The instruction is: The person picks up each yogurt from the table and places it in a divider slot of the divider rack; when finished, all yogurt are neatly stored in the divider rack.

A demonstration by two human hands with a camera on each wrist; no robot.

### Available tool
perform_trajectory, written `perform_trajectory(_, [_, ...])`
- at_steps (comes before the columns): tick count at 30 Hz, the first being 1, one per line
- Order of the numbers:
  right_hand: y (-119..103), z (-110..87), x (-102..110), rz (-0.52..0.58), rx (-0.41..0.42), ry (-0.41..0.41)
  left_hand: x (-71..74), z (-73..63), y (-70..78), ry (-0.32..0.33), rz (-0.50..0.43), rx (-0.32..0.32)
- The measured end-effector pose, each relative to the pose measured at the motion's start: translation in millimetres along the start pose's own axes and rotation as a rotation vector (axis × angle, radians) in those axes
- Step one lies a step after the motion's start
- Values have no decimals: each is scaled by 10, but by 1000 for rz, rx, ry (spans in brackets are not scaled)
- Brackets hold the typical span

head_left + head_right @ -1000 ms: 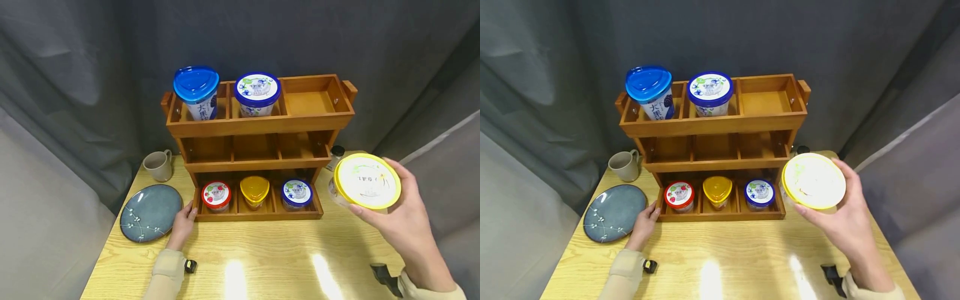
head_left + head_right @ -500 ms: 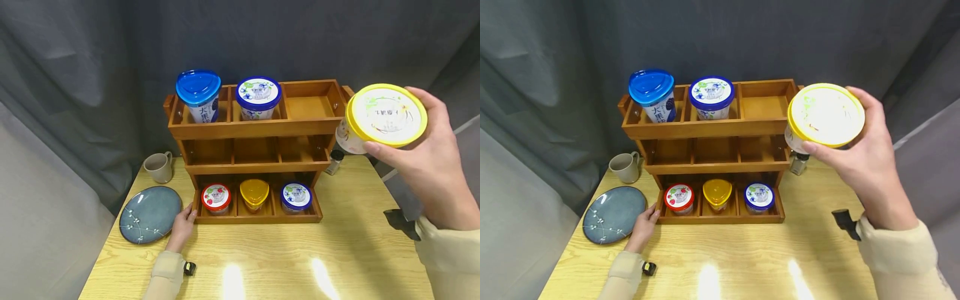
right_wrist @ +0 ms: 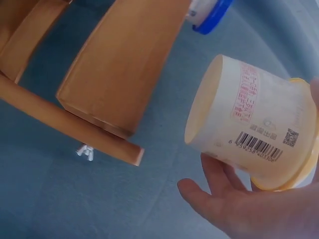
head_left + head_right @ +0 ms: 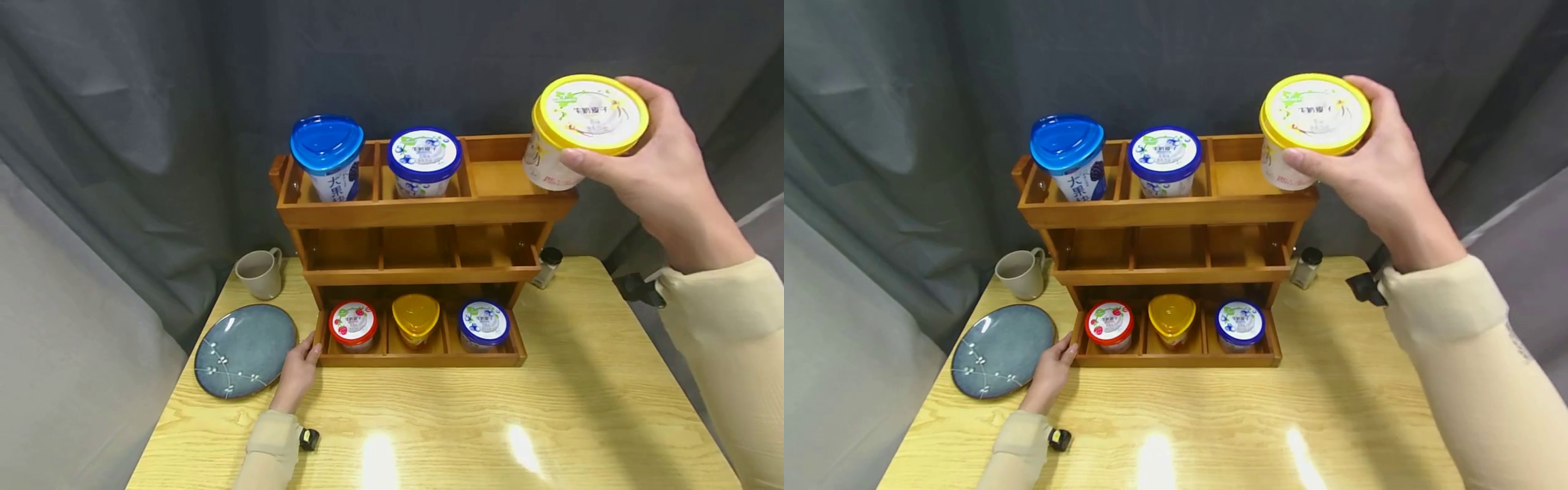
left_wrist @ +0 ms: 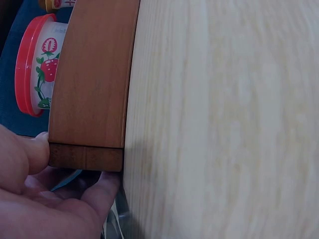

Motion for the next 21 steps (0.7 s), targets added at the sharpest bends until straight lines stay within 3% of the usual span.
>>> perform_trajectory(9, [119,288,-190,-91,-3,-92,10,11,-15,-2,3,7])
perform_trajectory(21, [285,453,-399,-224,-24,-152,11,1,-14,3,-8,15])
Point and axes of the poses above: each hand's wrist, its own z-axis towards the middle knuckle, its own x-axis out of the back of the hand, y = z × x, the point moved 5 cm from there along z, towards the middle knuckle, and after that the axes turned 11 degrees about -z, right-handed, at the moved point
